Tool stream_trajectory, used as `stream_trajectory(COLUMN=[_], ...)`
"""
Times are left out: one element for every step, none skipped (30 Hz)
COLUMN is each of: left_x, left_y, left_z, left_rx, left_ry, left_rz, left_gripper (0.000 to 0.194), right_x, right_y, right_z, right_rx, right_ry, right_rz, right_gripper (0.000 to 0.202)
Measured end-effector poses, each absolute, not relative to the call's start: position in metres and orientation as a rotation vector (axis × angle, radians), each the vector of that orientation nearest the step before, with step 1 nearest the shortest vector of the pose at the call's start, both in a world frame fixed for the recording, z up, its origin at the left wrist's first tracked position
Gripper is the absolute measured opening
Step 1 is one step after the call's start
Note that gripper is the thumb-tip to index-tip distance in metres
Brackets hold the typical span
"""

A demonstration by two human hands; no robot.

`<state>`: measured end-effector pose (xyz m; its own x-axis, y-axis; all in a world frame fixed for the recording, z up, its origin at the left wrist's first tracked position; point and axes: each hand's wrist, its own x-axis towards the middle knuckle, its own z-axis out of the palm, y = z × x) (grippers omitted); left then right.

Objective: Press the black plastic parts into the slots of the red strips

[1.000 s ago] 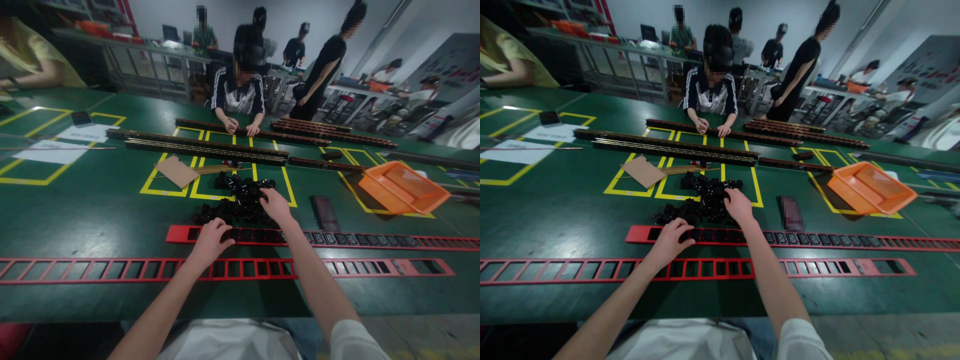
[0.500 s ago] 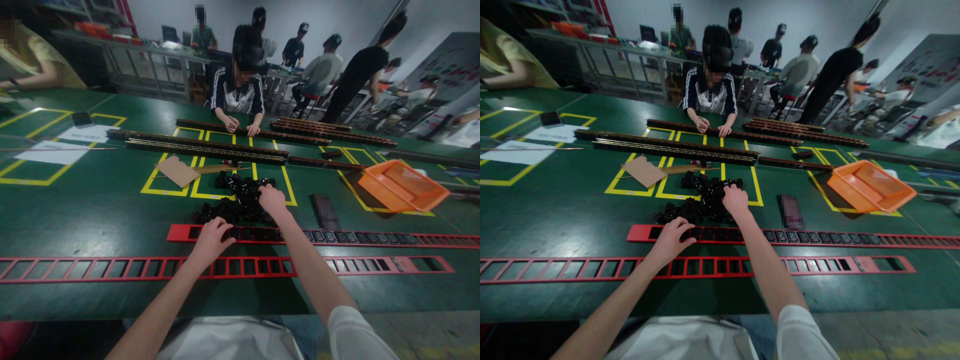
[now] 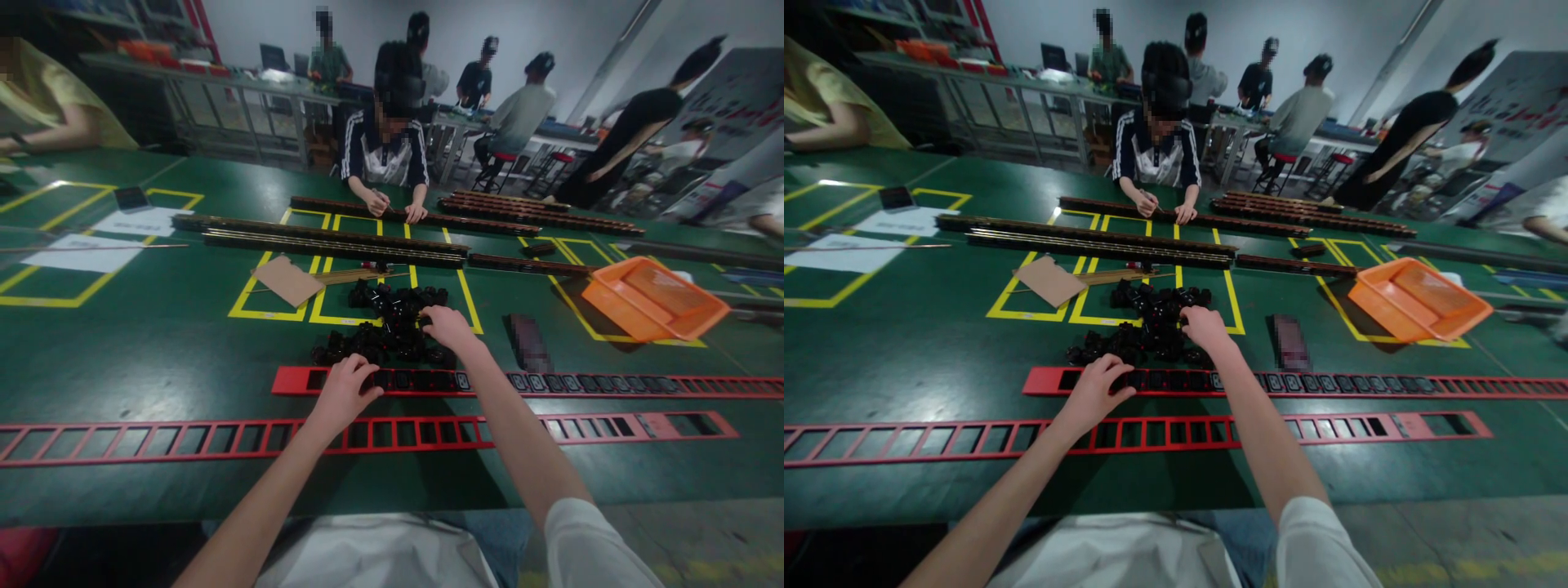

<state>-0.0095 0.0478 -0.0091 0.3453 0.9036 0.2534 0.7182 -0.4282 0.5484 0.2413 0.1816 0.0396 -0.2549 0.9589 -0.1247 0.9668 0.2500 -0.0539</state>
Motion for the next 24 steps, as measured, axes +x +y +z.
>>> stream_trajectory(left_x=[-0.01, -0.01, -0.01, -0.01, -0.01, -0.01, -0.01, -0.01, -0.01, -0.01, -0.01, -0.01, -0.01, -0.01, -0.01, -0.009, -0.009, -0.009, -0.009, -0.009, -0.009, -0.009, -0.009, -0.009], left_y=[0.048, 0.048, 0.048, 0.048, 0.048, 0.048, 0.047, 0.047, 0.047, 0.047, 0.047, 0.047, 0.047, 0.047, 0.047, 0.047, 0.046, 0.046, 0.046, 0.046, 0.046, 0.046, 0.046, 0.045], left_z=[-0.009, -0.009, -0.009, -0.009, -0.009, -0.009, -0.01, -0.01, -0.011, -0.011, -0.011, -0.011, -0.011, -0.011, -0.011, -0.011, -0.011, -0.011, -0.011, -0.011, -0.011, -0.011, -0.011, -0.011], left_rx=[2.276, 2.277, 2.279, 2.282, 2.286, 2.29, 2.294, 2.297, 2.301, 2.304, 2.307, 2.31, 2.311, 2.312, 2.313, 2.314, 2.316, 2.319, 2.322, 2.325, 2.328, 2.33, 2.332, 2.333], left_ry=[1.435, 1.435, 1.436, 1.436, 1.435, 1.434, 1.435, 1.436, 1.437, 1.439, 1.441, 1.442, 1.444, 1.444, 1.445, 1.446, 1.446, 1.445, 1.447, 1.448, 1.45, 1.451, 1.452, 1.454], left_rz=[0.755, 0.752, 0.748, 0.745, 0.742, 0.741, 0.74, 0.742, 0.742, 0.743, 0.742, 0.741, 0.74, 0.739, 0.738, 0.736, 0.734, 0.729, 0.723, 0.716, 0.711, 0.706, 0.703, 0.7], left_gripper=[0.032, 0.031, 0.032, 0.032, 0.032, 0.033, 0.033, 0.033, 0.033, 0.033, 0.034, 0.033, 0.033, 0.033, 0.032, 0.032, 0.032, 0.032, 0.033, 0.034, 0.034, 0.035, 0.035, 0.035], right_x=[0.243, 0.245, 0.246, 0.247, 0.249, 0.25, 0.252, 0.253, 0.255, 0.257, 0.258, 0.259, 0.26, 0.26, 0.26, 0.258, 0.256, 0.254, 0.25, 0.247, 0.244, 0.24, 0.237, 0.234], right_y=[0.182, 0.182, 0.182, 0.182, 0.182, 0.181, 0.181, 0.181, 0.18, 0.179, 0.179, 0.178, 0.177, 0.176, 0.174, 0.172, 0.17, 0.168, 0.164, 0.161, 0.157, 0.153, 0.148, 0.143], right_z=[0.04, 0.04, 0.04, 0.04, 0.04, 0.039, 0.039, 0.038, 0.037, 0.035, 0.034, 0.031, 0.029, 0.027, 0.026, 0.024, 0.024, 0.024, 0.024, 0.025, 0.026, 0.027, 0.027, 0.028], right_rx=[1.877, 1.881, 1.888, 1.9, 1.915, 1.936, 1.959, 1.98, 2.005, 2.041, 2.086, 2.139, 2.193, 2.243, 2.277, 2.295, 2.305, 2.311, 2.308, 2.298, 2.278, 2.24, 2.192, 2.133], right_ry=[2.445, 2.459, 2.472, 2.486, 2.502, 2.519, 2.537, 2.553, 2.579, 2.623, 2.686, 2.761, 2.842, 2.918, 2.975, 3.007, 3.016, 3.004, 2.975, 2.933, 2.882, 2.825, 2.752, 2.651], right_rz=[-0.194, -0.205, -0.216, -0.227, -0.236, -0.245, -0.251, -0.249, -0.253, -0.276, -0.329, -0.419, -0.551, -0.72, -0.916, -1.119, -1.328, -1.539, -1.75, -1.953, -2.151, -2.351, -2.551, -2.75], right_gripper=[0.031, 0.03, 0.029, 0.028, 0.028, 0.028, 0.029, 0.03, 0.031, 0.031, 0.032, 0.032, 0.031, 0.03, 0.029, 0.028, 0.028, 0.029, 0.03, 0.032, 0.034, 0.037, 0.04, 0.044])
